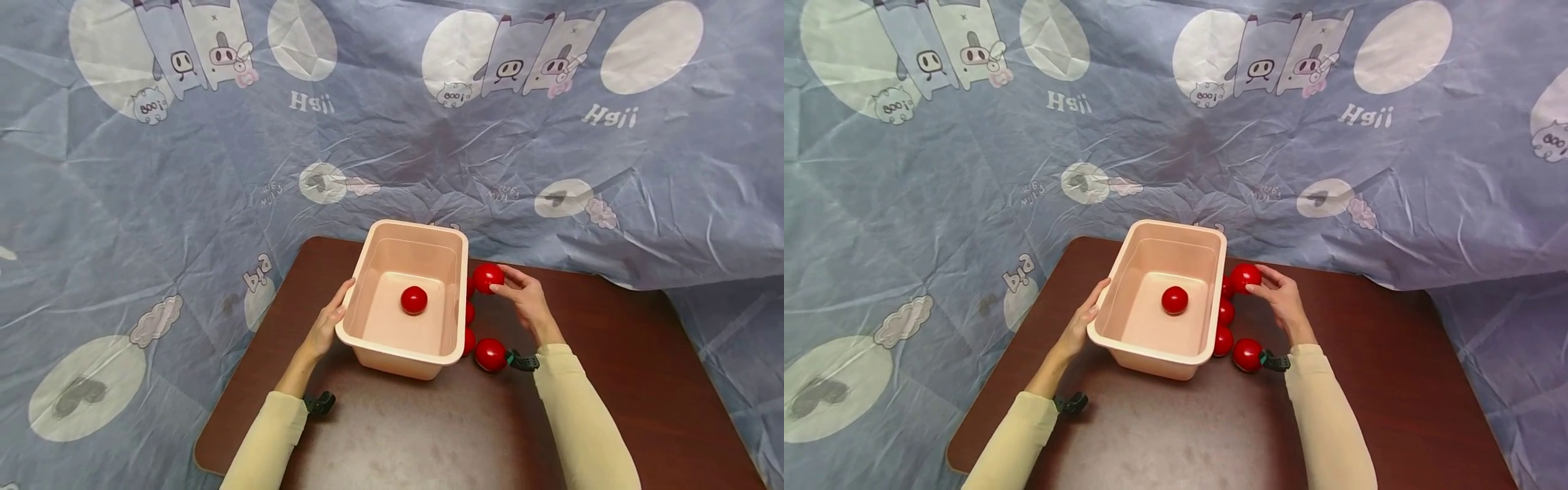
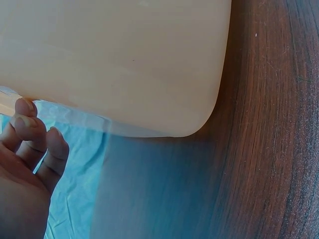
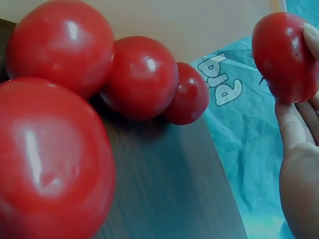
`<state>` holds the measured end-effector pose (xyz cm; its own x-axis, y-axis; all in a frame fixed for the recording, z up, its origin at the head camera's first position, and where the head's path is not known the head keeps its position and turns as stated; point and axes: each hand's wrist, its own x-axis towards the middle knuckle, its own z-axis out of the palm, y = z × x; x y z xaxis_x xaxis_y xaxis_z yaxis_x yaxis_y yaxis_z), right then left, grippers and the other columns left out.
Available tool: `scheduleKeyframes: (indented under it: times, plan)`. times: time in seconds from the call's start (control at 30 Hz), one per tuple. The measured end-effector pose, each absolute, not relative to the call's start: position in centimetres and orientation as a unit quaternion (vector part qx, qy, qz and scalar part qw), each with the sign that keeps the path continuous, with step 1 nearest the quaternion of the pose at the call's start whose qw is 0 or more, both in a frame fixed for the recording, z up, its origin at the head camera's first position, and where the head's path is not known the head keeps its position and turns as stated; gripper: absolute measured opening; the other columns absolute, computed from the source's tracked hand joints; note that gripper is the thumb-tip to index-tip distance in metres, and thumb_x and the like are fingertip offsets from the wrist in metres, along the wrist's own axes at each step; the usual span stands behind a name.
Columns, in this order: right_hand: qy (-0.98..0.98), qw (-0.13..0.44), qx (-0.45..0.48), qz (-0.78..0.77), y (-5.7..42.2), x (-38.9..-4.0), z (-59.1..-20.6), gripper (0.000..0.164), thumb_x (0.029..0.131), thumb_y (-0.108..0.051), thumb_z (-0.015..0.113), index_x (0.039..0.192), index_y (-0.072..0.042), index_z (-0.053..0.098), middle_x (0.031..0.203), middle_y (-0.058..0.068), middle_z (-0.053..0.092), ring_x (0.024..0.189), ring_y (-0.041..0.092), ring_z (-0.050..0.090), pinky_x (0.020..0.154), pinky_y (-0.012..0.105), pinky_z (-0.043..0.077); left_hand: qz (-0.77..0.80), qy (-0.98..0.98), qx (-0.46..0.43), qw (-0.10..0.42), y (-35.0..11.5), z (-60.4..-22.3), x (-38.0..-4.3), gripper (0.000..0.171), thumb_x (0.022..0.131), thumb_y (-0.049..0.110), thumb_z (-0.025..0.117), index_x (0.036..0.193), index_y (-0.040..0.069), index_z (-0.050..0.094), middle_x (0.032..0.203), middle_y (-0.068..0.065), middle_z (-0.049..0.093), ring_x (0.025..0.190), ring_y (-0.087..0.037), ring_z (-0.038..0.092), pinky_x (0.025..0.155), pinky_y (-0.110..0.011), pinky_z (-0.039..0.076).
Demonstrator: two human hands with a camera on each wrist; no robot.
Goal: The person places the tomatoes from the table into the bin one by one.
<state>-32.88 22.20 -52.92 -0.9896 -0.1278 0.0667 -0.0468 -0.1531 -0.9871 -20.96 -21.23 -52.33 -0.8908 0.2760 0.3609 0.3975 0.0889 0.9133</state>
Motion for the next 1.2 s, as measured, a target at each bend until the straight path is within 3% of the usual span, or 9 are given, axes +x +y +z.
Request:
scheduleKeyframes:
  times: [0.43,0.93,1.2]
  plan:
    - [0.633,0.024,-0.069,-0.771,22.0,-33.2,-52.1,0.061,0.082,0.005,0.07,0.139,0.006,0.047,0.104,-0.011,0.072,0.096,0.003,0.068,0.079,0.018,0.054,-0.643,-0.733,-0.22,0.035,-21.0,-51.9,-20.7,0.057,0.097,0.009,0.029,0.154,0.002,0.022,0.16,-0.019,0.023,0.142,-0.032,0.029,0.108,-0.016,0.028]
    - [0.603,0.012,-0.089,-0.793,21.4,-33.8,-50.8,0.053,0.081,0.008,0.07,0.132,-0.002,0.058,0.106,-0.007,0.073,0.097,0.006,0.069,0.08,0.019,0.054,-0.642,-0.732,-0.226,0.035,-21.0,-52.1,-20.7,0.059,0.096,0.009,0.028,0.154,0.002,0.021,0.159,-0.022,0.024,0.14,-0.04,0.031,0.107,-0.018,0.031]
    - [0.602,0.01,-0.094,-0.793,20.8,-34.2,-49.6,0.056,0.082,0.006,0.07,0.136,0.001,0.054,0.107,-0.006,0.072,0.098,0.007,0.068,0.081,0.019,0.054,-0.637,-0.735,-0.227,0.041,-21.1,-51.9,-20.7,0.058,0.097,0.008,0.028,0.154,0.001,0.021,0.159,-0.022,0.024,0.14,-0.04,0.029,0.107,-0.016,0.029]
